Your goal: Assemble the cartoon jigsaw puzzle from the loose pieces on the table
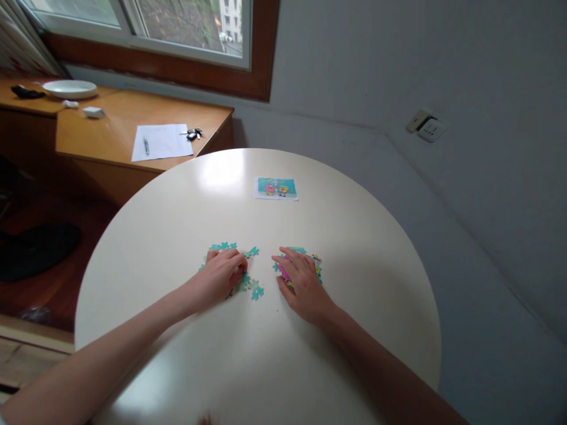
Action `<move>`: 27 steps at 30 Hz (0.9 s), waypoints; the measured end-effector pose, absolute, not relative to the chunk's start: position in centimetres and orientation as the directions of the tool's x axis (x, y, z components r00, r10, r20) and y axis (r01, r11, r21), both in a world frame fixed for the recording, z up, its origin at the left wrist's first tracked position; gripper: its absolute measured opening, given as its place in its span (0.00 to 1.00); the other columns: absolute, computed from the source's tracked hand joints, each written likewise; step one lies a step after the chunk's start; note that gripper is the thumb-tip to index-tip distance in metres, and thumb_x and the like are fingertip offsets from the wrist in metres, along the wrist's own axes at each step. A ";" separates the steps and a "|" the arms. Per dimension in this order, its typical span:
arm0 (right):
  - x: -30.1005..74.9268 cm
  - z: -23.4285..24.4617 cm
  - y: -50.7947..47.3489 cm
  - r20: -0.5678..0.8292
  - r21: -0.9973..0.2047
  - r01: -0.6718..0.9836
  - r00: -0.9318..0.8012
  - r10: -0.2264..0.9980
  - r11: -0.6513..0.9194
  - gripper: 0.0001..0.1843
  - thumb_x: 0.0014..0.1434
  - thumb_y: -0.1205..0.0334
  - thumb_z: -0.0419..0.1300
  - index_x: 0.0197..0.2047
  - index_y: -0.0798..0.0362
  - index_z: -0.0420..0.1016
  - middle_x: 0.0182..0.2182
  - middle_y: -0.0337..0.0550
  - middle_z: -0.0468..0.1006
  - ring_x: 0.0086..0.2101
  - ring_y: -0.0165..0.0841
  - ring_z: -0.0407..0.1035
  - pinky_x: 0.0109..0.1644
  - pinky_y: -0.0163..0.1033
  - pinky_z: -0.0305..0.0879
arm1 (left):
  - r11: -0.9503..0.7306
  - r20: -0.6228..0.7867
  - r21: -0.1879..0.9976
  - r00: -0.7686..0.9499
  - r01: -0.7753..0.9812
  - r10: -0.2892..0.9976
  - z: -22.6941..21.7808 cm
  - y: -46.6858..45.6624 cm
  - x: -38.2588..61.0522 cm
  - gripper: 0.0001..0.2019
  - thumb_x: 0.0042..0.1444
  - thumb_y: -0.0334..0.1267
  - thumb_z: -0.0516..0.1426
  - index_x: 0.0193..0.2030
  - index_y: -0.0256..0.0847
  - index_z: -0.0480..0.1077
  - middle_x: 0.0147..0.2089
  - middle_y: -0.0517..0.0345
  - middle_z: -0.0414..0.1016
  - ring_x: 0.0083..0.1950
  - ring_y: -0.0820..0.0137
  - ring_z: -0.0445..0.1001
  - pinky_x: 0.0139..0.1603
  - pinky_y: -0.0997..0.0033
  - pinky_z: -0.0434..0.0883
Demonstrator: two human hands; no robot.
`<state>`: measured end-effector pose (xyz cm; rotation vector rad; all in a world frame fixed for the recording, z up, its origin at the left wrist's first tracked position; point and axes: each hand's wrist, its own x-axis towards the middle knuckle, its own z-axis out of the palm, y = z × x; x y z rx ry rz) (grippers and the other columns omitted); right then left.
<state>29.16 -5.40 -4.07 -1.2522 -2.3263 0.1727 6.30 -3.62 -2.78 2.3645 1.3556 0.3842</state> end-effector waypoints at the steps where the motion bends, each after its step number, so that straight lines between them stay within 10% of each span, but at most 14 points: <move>1: 29.2 -4.1 -5.4 0.358 -0.332 0.750 -0.461 0.812 0.572 0.20 0.59 0.68 0.50 0.54 0.54 0.69 0.54 0.54 0.69 0.55 0.40 0.62 0.59 0.50 0.56 | -0.455 0.042 0.461 0.493 0.762 0.869 -2.7 -3.7 6.3 0.09 0.57 0.30 0.48 0.34 0.40 0.68 0.37 0.55 0.72 0.36 0.67 0.69 0.42 0.64 0.58; 27: 29.0 -2.9 -5.9 0.273 -0.396 0.724 -0.494 0.826 0.564 0.21 0.59 0.68 0.50 0.56 0.53 0.68 0.56 0.54 0.67 0.56 0.41 0.60 0.61 0.49 0.52 | -0.476 0.033 0.457 0.520 0.751 0.853 -1.8 -4.3 6.7 0.11 0.57 0.29 0.44 0.35 0.41 0.65 0.34 0.57 0.71 0.33 0.70 0.67 0.42 0.65 0.58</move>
